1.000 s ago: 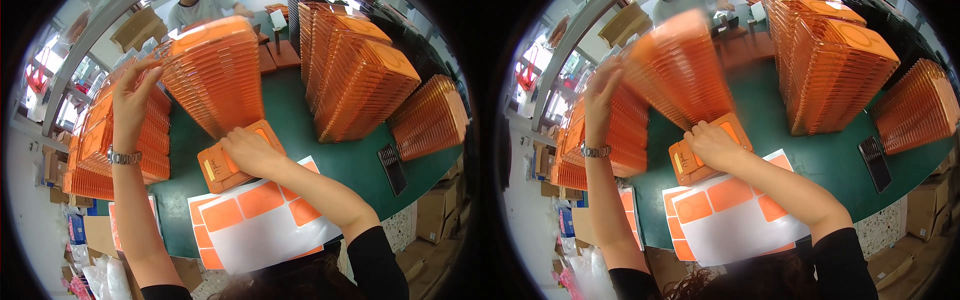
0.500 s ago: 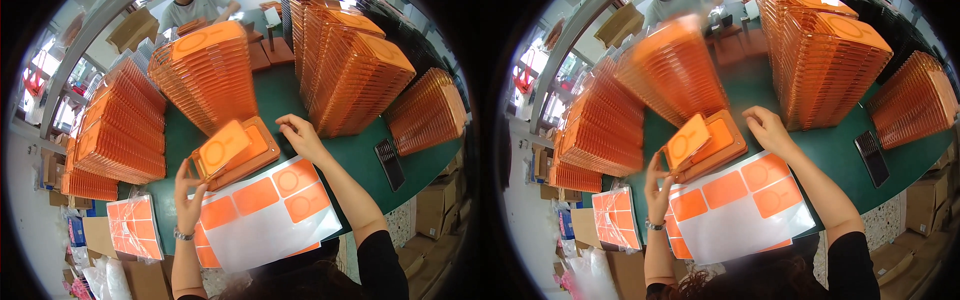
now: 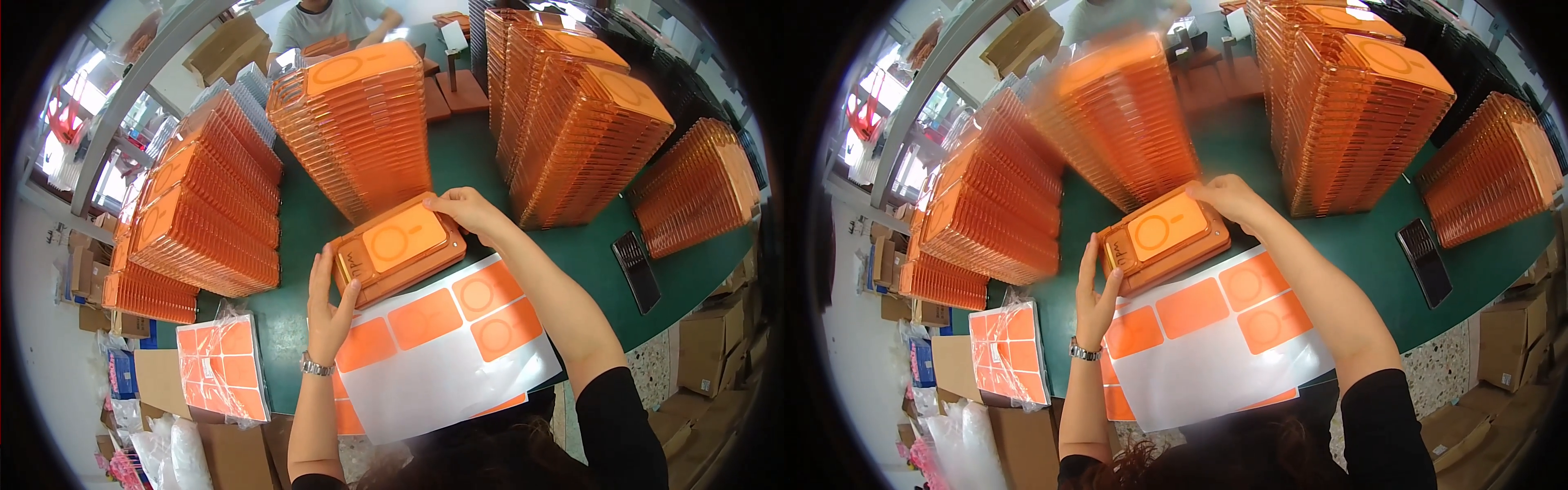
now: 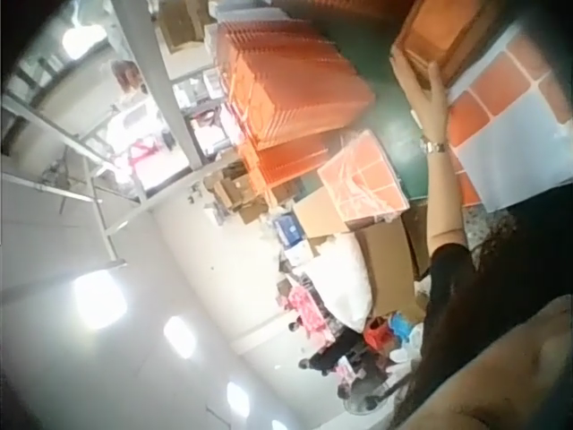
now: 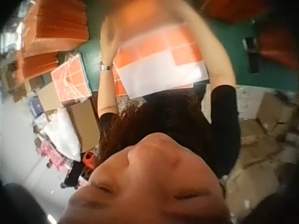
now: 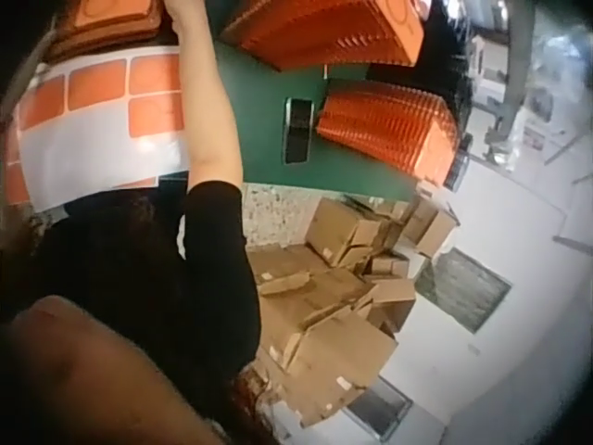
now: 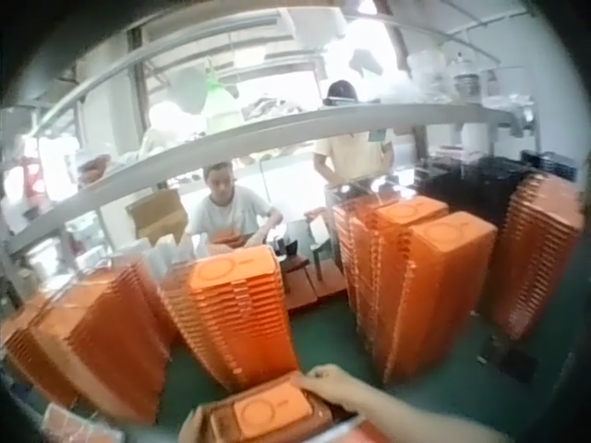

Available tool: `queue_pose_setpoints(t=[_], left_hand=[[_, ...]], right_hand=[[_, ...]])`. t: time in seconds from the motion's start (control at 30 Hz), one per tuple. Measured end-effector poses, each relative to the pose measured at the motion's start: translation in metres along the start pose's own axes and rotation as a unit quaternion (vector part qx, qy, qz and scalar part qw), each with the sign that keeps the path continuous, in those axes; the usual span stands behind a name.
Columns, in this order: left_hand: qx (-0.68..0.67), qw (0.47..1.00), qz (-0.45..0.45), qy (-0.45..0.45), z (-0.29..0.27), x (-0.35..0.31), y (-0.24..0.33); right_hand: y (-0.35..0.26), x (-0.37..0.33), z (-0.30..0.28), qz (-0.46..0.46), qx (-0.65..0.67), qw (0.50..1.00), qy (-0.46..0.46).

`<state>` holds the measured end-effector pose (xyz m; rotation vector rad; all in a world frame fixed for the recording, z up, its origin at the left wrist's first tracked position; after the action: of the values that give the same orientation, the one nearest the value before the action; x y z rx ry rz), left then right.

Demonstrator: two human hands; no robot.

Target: The person is peeling circular and rectangular orange stickers from a sheet and carefully applying them into the circular recess of clear-orange plastic phone cases before stacking the completed cases.

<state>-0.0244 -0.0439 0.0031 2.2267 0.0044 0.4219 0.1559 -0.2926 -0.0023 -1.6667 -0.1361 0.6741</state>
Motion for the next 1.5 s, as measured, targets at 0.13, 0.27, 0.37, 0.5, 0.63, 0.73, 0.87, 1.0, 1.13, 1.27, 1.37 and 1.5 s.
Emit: queue_pose_setpoints(t=[0.13,0.27,0.37,0.5,0.63,0.73,0.87,1.0,1.13,1.27,1.37,1.5], left_hand=[[-0.114,0.970,-0.214,-0.015,0.001,-0.004,0.003],[-0.178,0.957,-0.223,-0.047,-0.003,0.004,0.011],[-0.093,0.967,-0.228,-0.072,-0.011,0.006,0.003],[0.107,0.988,-0.088,-0.072,-0.013,0.009,-0.002],[0.249,0.966,-0.028,-0.064,-0.015,0.012,0.010],[0.202,0.970,0.105,-0.091,-0.020,0.024,0.009],[0.196,0.964,0.149,-0.104,-0.015,0.032,0.013],[0.079,0.980,0.182,0.000,-0.015,0.033,0.015],[-0.092,0.979,0.150,0.103,-0.021,0.046,0.052],[-0.090,0.956,0.220,0.174,0.001,0.017,0.105],[-0.064,0.996,0.051,-0.045,0.034,-0.049,0.105],[0.035,0.963,0.074,-0.256,0.092,-0.117,0.108]], right_hand=[[0.008,0.006,0.001,-0.005,0.038,0.999,0.006],[0.010,0.005,-0.003,-0.015,0.013,1.000,0.010],[0.007,-0.003,-0.014,-0.162,-0.166,0.973,0.022],[0.004,-0.018,-0.019,-0.198,-0.315,0.927,-0.050],[-0.010,-0.023,-0.021,-0.234,-0.393,0.889,-0.032],[-0.019,-0.032,-0.018,-0.268,-0.444,0.855,-0.018],[-0.038,-0.047,0.002,-0.398,-0.455,0.797,-0.020],[-0.031,-0.035,0.027,-0.489,-0.426,0.760,-0.033],[-0.055,-0.047,0.029,-0.387,-0.297,0.867,-0.102],[-0.023,-0.082,0.013,-0.292,0.133,0.938,-0.133],[-0.012,-0.133,0.016,-0.200,0.319,0.910,-0.175],[0.010,-0.176,0.013,-0.190,0.565,0.768,-0.232]])
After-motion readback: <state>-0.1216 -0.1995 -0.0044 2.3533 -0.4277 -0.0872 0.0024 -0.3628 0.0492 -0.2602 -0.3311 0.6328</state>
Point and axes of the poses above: each hand's wrist, its own x-axis towards the middle knuckle, its own z-axis out of the palm, y = z × x, the point moved 2 cm from there along x, towards the middle knuckle, and after that the axes turned 1 degree about -x, right-handed, at the moved point
